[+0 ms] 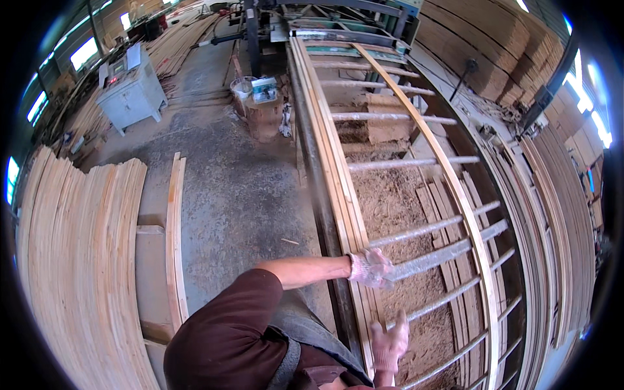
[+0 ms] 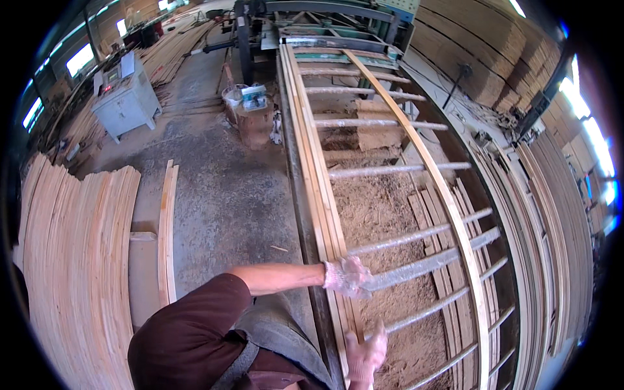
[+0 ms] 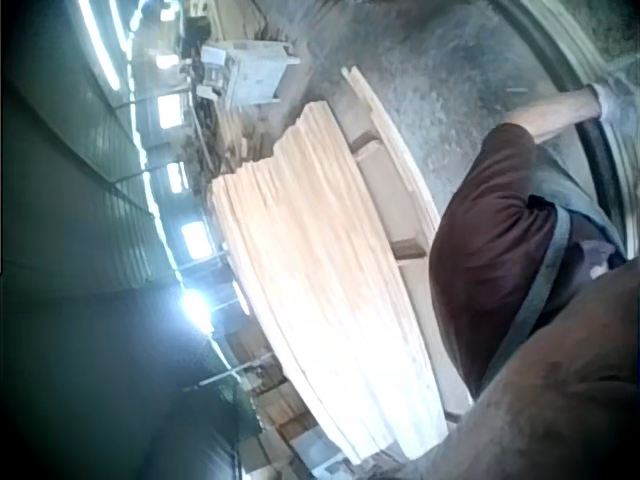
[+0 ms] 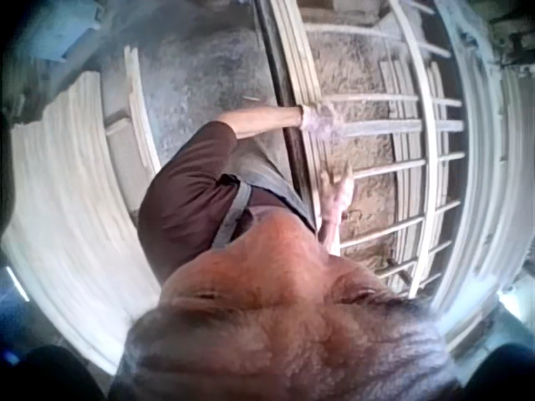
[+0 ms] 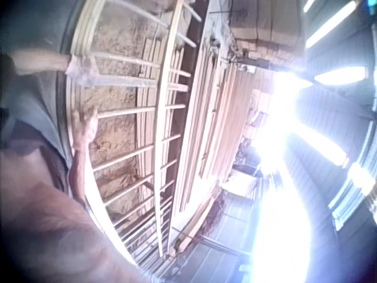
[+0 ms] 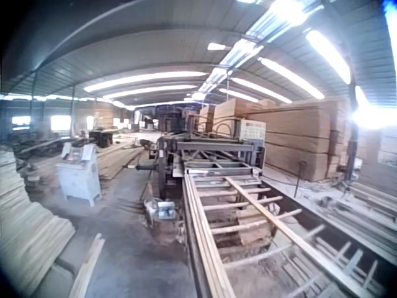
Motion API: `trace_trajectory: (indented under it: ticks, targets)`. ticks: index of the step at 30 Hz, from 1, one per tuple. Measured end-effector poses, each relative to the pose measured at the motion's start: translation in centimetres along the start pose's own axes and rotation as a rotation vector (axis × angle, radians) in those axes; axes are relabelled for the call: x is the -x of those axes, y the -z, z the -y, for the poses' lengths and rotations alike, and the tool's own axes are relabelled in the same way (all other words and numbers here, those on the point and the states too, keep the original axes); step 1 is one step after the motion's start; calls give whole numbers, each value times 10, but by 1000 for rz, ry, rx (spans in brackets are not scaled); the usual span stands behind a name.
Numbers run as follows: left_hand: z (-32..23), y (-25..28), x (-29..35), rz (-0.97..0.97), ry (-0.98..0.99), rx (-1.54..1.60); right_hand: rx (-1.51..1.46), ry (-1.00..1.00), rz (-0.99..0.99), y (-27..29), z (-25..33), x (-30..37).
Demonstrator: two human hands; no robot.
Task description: The person picks up long wooden planks from a stack and places them onto a metal rack. Using a paint roller, the person applies a white finish to the surface of the planks. The person then lifts and flips the planks to coat the other side.
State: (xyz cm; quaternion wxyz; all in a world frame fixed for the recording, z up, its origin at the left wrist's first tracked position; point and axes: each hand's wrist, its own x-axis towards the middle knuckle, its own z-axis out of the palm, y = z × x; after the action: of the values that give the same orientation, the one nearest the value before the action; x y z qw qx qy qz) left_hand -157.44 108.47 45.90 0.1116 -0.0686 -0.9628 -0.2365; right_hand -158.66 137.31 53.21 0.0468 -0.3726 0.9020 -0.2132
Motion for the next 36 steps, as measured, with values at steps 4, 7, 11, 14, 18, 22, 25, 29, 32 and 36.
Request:
trace_trajectory:
  ticks: [4,7,11,14,18,22,25,29,32,36]
  targets:
    - [-1,39,19,-458,-3,164,53,-229,265,-42,95,-70]
    - [36,78,78,-555,76,206,-17,-148,162,-72,60,-65]
    - [124,142,177,-318,554,417,146,-227,315,-62,74,-88]
    - [143,165,209,-395,885,583,219,-120,483,-61,98,-145]
    - [179,165,232,-28,942,598,-146,-48,447,-96,188,-276]
    - [206,191,257,90,941,552,-327,87,478,-165,246,-406]
    - [231,210,278,-15,969,495,-376,205,476,-212,281,-493]
    - [260,224,296,-32,1299,557,-569,172,749,-276,310,-565]
    - [262,220,320,-35,1469,509,-895,-120,1085,-263,342,-563]
    - [268,218,322,65,1554,541,-993,-123,1088,-261,334,-570]
